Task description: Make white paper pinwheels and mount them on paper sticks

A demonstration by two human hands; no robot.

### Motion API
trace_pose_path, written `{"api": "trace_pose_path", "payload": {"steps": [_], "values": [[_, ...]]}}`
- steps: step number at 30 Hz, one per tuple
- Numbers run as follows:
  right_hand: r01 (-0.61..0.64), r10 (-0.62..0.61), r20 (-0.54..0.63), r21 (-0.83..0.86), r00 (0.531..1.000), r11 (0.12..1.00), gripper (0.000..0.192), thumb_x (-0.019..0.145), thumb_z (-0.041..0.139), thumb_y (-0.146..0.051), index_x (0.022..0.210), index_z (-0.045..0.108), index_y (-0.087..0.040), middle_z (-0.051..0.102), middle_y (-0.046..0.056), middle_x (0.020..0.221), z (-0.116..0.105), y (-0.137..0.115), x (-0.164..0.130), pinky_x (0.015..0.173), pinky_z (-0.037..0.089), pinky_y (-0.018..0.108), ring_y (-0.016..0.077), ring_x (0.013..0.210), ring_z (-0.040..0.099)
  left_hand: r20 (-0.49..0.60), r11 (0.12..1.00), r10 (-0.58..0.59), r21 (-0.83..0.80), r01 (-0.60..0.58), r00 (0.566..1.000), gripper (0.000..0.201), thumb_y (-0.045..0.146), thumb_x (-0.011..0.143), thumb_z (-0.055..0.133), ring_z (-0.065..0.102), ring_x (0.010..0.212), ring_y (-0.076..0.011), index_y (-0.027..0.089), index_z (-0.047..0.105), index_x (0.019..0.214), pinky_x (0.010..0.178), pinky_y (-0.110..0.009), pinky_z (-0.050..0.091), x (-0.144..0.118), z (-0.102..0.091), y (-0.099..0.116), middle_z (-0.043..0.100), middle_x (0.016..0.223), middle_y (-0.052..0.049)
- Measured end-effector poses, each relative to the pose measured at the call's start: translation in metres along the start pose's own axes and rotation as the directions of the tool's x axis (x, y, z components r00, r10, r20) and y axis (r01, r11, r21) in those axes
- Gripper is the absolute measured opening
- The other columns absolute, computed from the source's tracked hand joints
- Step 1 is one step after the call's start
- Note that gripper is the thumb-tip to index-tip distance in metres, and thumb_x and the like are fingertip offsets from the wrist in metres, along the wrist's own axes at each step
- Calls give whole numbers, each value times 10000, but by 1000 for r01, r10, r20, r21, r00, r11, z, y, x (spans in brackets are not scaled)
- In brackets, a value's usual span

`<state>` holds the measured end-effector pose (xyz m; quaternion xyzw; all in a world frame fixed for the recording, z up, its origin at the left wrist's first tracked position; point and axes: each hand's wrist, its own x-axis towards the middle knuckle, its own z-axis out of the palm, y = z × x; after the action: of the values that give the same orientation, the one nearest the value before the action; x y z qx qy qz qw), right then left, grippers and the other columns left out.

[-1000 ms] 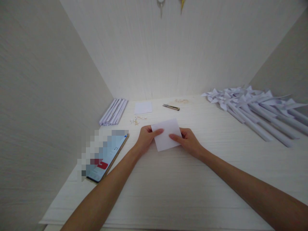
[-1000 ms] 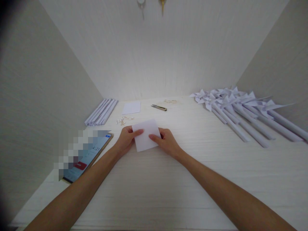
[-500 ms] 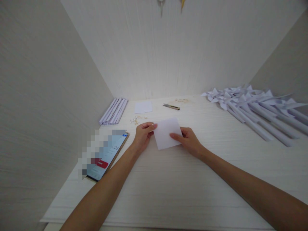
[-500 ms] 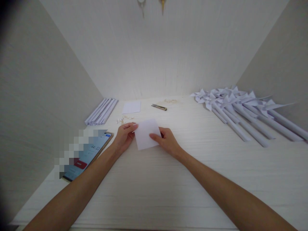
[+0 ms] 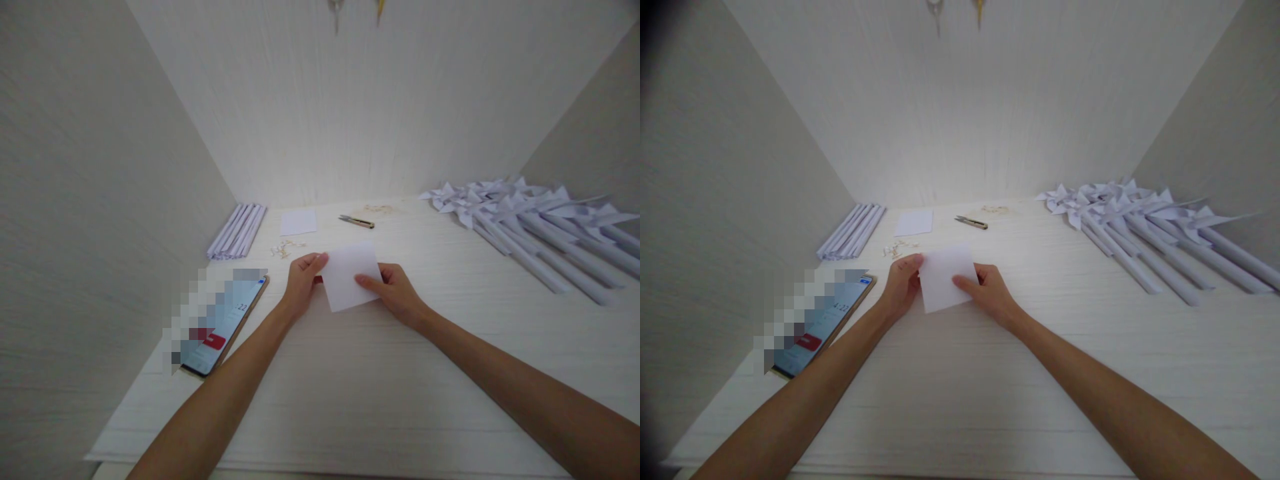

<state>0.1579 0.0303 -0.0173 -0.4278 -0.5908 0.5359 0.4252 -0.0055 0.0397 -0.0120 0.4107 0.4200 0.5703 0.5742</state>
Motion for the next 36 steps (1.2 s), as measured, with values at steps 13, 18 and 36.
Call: {"api": "trace_pose_path", "payload": {"steps": [13,18,36], "values": [[32,-54,127,174,990,984,140,644,587,-296,641,552,-161,547,-27,597,3,-9,-2,604,405,259,111,584,512,-100,997,-45,-72,38,994,244,306,496,730,522,476,-102,115,618,600,495,-235,416,-2,5,-2,621,546,-7],[124,-126,53,30,991,992,173,642,569,-244,510,498,-158,431,-59,467,1,-9,0,475,301,214,66,466,383,-265,992,10,-115,-42,964,293,328,463,734,546,490,-126,116,600,614,526,-254,435,2,1,-1,599,505,7],[373,-365,185,-12,912,928,267,650,516,-90,878,596,-205,567,9,798,-2,0,0,578,426,219,90,659,524,-105,988,-104,102,114,989,317,389,495,695,497,425,-111,128,581,632,421,-219,367,3,-3,3,577,494,5]]}}
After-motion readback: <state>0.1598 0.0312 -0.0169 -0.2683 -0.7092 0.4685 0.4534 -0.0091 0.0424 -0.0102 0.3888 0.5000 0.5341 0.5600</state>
